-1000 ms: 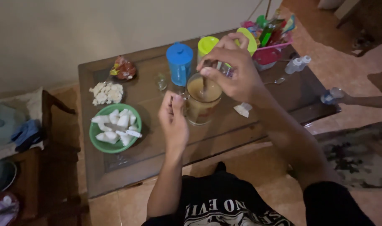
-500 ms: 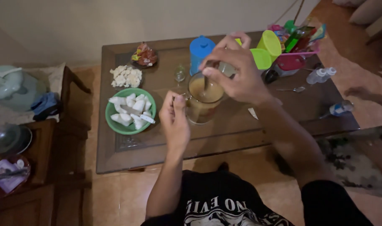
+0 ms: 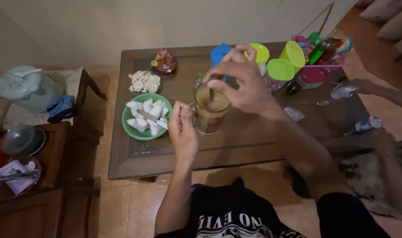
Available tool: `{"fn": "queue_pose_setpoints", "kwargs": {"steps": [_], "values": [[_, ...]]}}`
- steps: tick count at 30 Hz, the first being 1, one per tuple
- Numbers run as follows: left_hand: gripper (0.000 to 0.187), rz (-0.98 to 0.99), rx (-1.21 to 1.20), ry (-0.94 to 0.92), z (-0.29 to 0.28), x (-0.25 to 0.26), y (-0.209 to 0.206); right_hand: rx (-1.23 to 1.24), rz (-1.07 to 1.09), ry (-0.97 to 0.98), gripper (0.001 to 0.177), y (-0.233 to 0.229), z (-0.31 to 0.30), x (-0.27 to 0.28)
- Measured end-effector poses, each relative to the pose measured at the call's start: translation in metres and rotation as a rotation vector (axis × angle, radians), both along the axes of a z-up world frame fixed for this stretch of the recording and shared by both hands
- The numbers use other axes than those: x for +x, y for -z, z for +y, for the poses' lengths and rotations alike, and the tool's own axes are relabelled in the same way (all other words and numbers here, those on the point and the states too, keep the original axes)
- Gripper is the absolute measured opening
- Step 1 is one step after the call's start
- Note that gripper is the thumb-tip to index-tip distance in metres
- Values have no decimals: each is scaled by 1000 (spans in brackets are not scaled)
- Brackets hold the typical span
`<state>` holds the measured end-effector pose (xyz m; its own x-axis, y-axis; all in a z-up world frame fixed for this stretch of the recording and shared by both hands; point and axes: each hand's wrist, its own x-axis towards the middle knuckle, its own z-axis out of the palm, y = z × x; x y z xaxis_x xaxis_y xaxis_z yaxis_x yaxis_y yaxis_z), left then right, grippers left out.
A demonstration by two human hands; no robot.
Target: Preparing a coffee drink by adding condensed milk and water to a glass and stirring.
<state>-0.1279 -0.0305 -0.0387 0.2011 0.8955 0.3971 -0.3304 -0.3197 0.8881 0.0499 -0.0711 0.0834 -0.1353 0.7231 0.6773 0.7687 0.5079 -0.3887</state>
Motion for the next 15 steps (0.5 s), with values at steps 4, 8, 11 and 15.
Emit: {"fn": "queue_pose_setpoints", "kwargs": {"steps": [4, 8, 11, 15], "values": [[33, -36, -39, 38, -3, -2, -5, -76, 40, -101, 7, 8, 2, 4], [33, 4, -10, 0, -3, -4, -4, 0, -24, -50, 6, 7, 4, 0], [33, 0, -13, 3, -5, -5, -5, -10, -12, -93, 5, 10, 3, 3], [29, -56, 12, 8, -5, -9, 1, -14, -11, -9, 8, 6, 1, -5]]}}
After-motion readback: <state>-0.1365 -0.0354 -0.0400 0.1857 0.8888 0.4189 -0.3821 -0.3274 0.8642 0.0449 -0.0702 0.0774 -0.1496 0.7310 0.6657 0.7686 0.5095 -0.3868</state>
